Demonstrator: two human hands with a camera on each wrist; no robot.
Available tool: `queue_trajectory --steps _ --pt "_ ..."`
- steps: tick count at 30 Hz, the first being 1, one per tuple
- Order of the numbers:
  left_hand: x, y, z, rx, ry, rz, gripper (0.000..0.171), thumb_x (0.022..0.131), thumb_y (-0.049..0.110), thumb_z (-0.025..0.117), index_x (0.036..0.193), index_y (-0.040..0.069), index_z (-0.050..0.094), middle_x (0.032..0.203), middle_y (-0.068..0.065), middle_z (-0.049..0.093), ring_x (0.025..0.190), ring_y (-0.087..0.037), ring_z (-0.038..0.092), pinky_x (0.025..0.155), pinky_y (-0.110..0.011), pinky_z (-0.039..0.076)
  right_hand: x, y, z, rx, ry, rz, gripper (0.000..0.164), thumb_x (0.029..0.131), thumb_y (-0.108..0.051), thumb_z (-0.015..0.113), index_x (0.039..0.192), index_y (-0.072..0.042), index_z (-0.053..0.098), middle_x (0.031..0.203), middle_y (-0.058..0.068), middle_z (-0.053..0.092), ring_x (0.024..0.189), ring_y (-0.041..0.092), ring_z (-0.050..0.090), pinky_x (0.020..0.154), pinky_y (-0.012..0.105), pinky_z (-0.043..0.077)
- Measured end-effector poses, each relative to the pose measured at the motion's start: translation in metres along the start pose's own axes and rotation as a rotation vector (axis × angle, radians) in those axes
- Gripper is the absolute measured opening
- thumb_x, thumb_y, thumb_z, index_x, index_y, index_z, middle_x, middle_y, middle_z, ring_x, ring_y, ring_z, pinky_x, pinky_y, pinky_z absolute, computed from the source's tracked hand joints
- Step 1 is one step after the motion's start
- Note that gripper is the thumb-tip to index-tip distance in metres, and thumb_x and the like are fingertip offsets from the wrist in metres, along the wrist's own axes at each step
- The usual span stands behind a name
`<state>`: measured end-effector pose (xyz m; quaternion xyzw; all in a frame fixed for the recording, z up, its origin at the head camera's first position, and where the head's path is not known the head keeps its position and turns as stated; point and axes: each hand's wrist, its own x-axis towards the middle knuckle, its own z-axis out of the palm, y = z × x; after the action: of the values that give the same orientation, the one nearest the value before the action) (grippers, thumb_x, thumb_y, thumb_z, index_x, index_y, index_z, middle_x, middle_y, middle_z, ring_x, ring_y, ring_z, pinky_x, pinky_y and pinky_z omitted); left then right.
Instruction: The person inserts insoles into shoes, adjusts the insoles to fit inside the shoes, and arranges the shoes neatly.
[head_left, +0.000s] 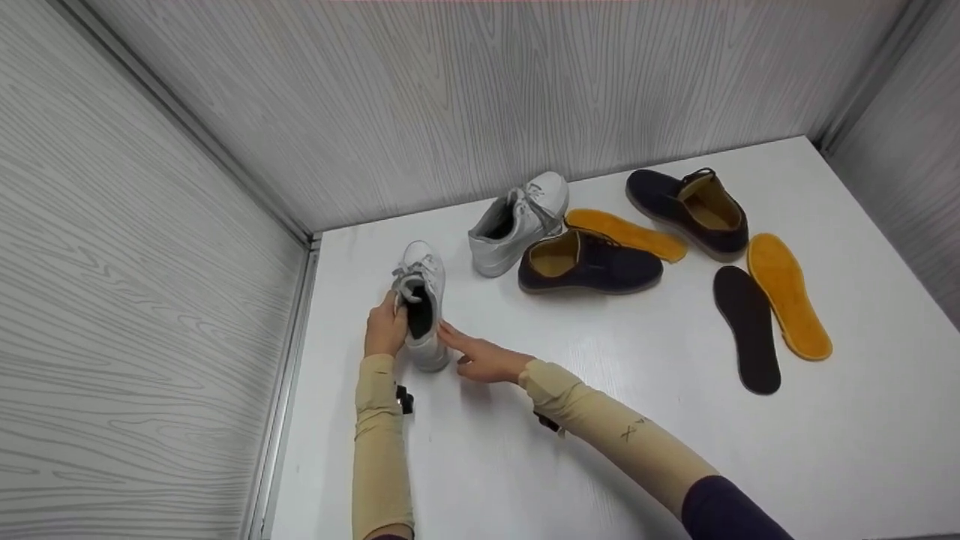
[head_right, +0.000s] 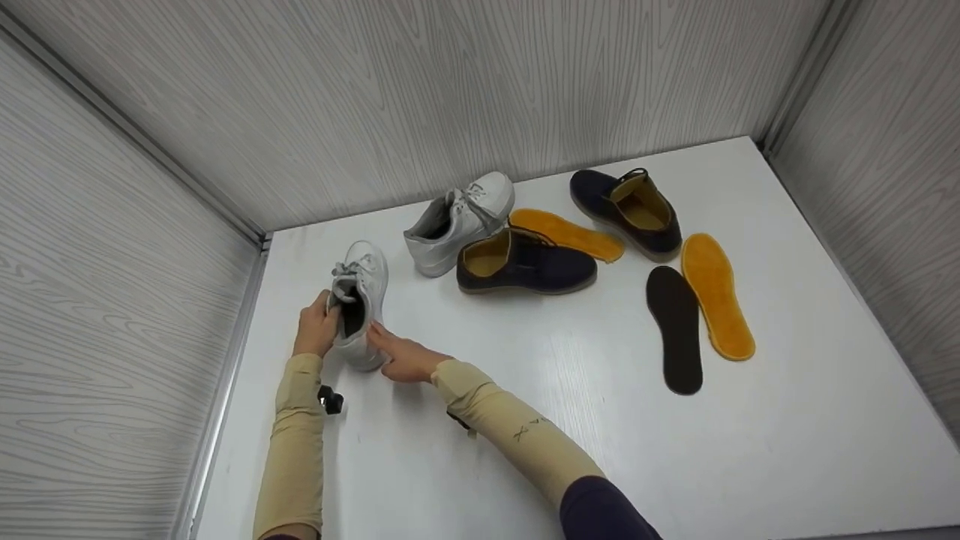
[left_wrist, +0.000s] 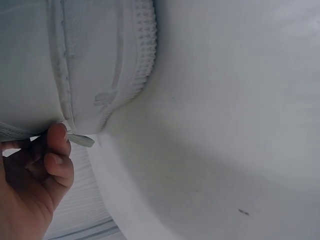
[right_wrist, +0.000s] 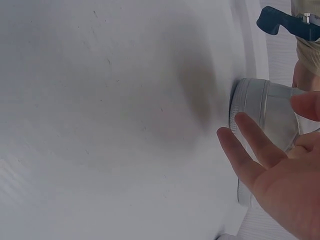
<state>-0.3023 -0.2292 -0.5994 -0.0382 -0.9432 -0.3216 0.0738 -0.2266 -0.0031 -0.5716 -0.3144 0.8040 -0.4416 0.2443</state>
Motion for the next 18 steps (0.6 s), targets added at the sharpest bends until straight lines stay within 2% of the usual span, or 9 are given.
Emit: queue_trajectory --steps 6,11,14,18 --pt "0.005 0.005 -0.007 0.025 -0.021 0.018 0.012 0.098 0.015 0.049 0.100 0.003 0.052 0.074 -0.021 0.058 0.069 -0.034 0.054 0.070 -0.051 0.046 0.002 -0.001 -0.004 -0.007 0.036 -0.015 0.079 0.091 0.005 0.048 0.159 -0.009 0.010 0.166 0.006 0.001 0.147 0.017 0.023 0.104 0.033 0.042" --pt "0.001 0.012 -0.014 0.134 -0.038 -0.001 0.021 0.097 0.025 0.052 0.099 0.005 0.053 0.077 -0.018 0.061 0.068 -0.033 0.057 0.066 -0.049 0.048 0.001 -0.003 -0.008 -0.023 0.088 -0.022 0.069 0.094 0.003 0.047 0.157 -0.005 0.021 0.164 0.010 0.015 0.143 0.024 0.033 0.103 0.037 0.043" --pt "-0.003 0.023 -0.022 0.197 0.019 -0.005 0.024 0.093 0.027 0.054 0.100 0.004 0.055 0.076 -0.019 0.062 0.062 -0.033 0.055 0.060 -0.049 0.047 -0.001 -0.006 -0.013 -0.009 0.117 -0.019 0.062 0.094 0.002 0.047 0.154 -0.002 0.029 0.159 0.015 0.030 0.132 0.030 0.048 0.101 0.041 0.044" --pt "-0.003 0.045 -0.034 0.267 0.153 0.031 0.021 0.093 0.023 0.055 0.098 0.003 0.056 0.067 -0.018 0.060 0.050 -0.032 0.050 0.049 -0.048 0.043 -0.004 -0.013 -0.024 0.018 0.201 -0.012 0.052 0.094 0.000 0.046 0.146 0.003 0.043 0.144 0.020 0.050 0.114 0.032 0.062 0.096 0.043 0.047"
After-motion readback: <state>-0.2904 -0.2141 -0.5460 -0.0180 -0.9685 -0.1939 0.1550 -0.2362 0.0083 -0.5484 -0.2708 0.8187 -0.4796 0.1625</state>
